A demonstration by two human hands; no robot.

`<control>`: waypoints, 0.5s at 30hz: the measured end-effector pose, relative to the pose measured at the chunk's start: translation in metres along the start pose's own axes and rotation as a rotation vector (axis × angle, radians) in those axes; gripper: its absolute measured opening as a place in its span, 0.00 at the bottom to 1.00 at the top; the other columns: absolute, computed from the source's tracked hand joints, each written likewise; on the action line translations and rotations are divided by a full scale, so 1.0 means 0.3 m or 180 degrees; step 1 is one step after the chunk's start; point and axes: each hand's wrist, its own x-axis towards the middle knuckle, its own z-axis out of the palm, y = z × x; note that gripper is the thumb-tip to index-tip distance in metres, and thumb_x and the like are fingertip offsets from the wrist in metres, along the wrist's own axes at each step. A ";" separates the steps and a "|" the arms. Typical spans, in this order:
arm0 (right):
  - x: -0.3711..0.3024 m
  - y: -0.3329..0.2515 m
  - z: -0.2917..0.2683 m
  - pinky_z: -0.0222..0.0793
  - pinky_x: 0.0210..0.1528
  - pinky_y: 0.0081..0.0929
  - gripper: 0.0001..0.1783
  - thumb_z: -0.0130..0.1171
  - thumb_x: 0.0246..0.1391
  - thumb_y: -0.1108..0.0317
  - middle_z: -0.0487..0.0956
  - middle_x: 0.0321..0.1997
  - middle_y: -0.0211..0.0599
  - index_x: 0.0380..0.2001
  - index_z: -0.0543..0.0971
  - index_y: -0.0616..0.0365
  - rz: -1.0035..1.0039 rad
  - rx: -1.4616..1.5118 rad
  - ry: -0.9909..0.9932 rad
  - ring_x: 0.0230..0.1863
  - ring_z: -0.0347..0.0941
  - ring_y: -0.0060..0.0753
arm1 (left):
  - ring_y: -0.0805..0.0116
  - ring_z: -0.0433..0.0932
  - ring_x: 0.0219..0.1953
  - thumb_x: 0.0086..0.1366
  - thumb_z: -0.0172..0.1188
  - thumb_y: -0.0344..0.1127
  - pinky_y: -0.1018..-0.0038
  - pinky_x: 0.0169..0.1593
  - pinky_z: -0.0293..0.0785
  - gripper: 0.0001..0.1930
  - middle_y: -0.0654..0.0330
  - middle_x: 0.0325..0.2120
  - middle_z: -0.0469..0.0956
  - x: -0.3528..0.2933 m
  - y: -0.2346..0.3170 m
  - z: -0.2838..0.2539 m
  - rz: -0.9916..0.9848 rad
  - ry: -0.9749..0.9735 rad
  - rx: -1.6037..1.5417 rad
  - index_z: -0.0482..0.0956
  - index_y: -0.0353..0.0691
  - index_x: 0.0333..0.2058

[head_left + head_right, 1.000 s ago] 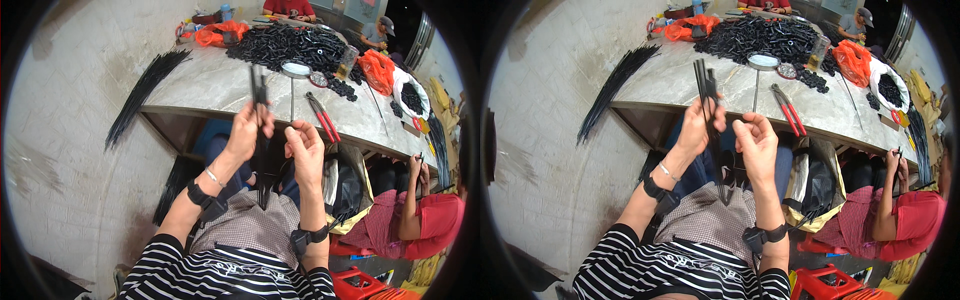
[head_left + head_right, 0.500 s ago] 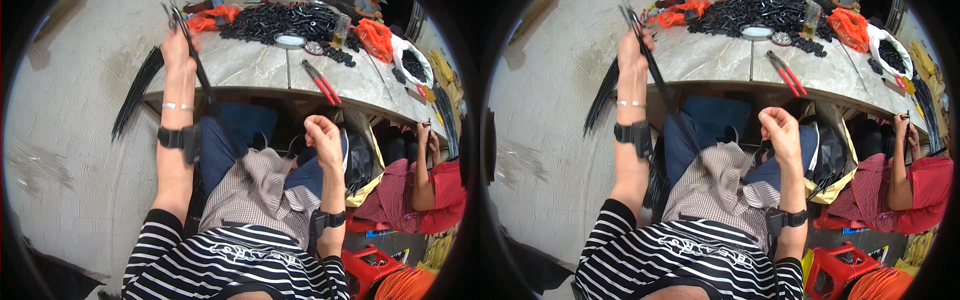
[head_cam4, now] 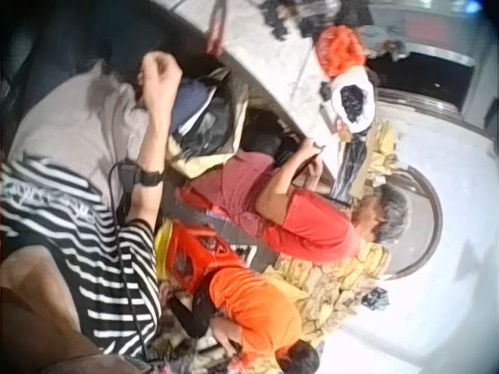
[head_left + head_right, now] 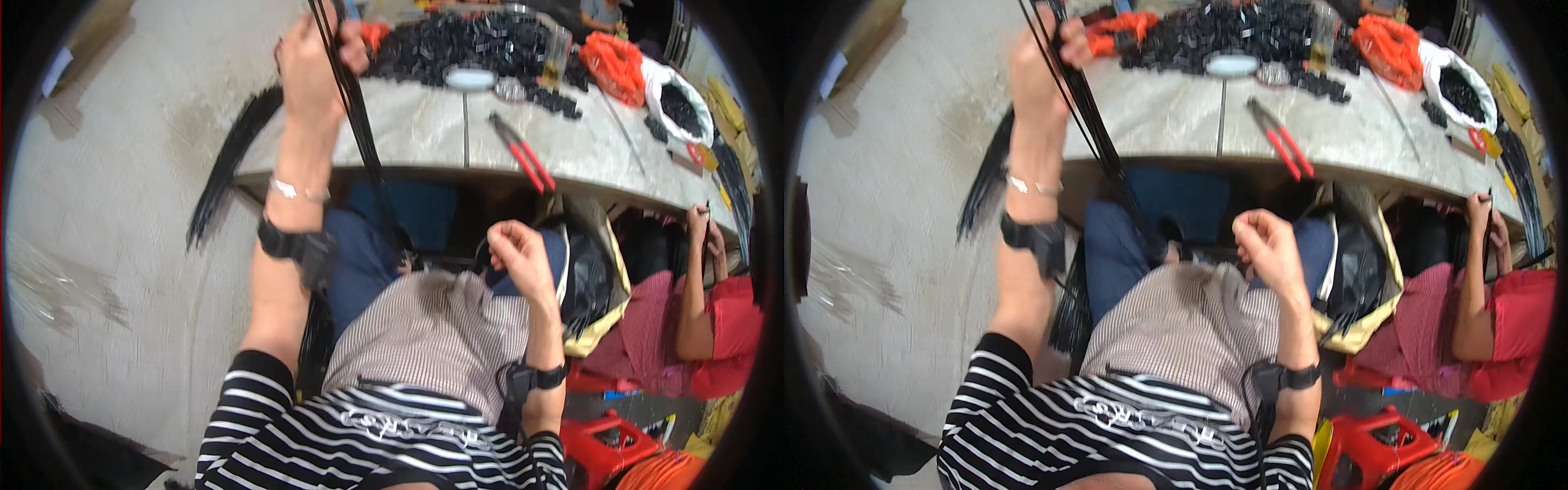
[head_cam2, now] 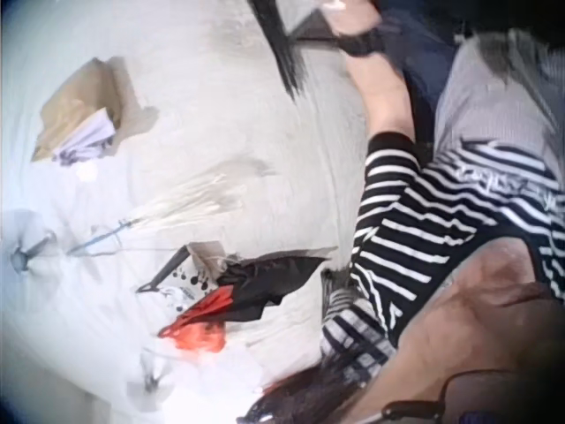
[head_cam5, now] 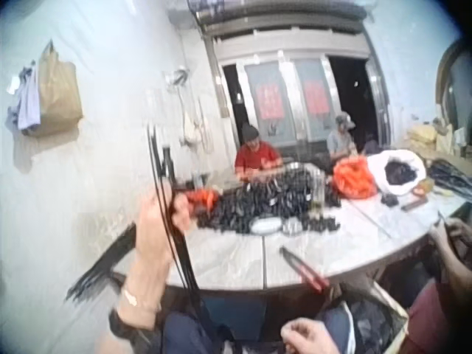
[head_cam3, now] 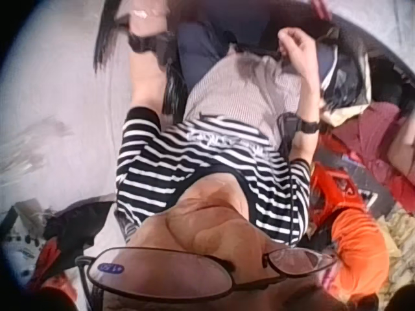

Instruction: Assembling components for umbrella production at a factory workstation.

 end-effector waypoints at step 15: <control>0.094 -0.387 0.178 0.68 0.24 0.11 0.18 0.61 0.54 0.69 0.79 0.34 0.39 0.43 0.70 0.71 -0.0910 0.0892 -0.0123 0.30 0.77 0.20 | 0.81 0.59 0.21 0.69 0.49 0.35 0.85 0.24 0.56 0.18 0.70 0.17 0.61 -0.386 -0.253 0.130 -0.0622 -0.0423 -0.0752 0.68 0.32 0.54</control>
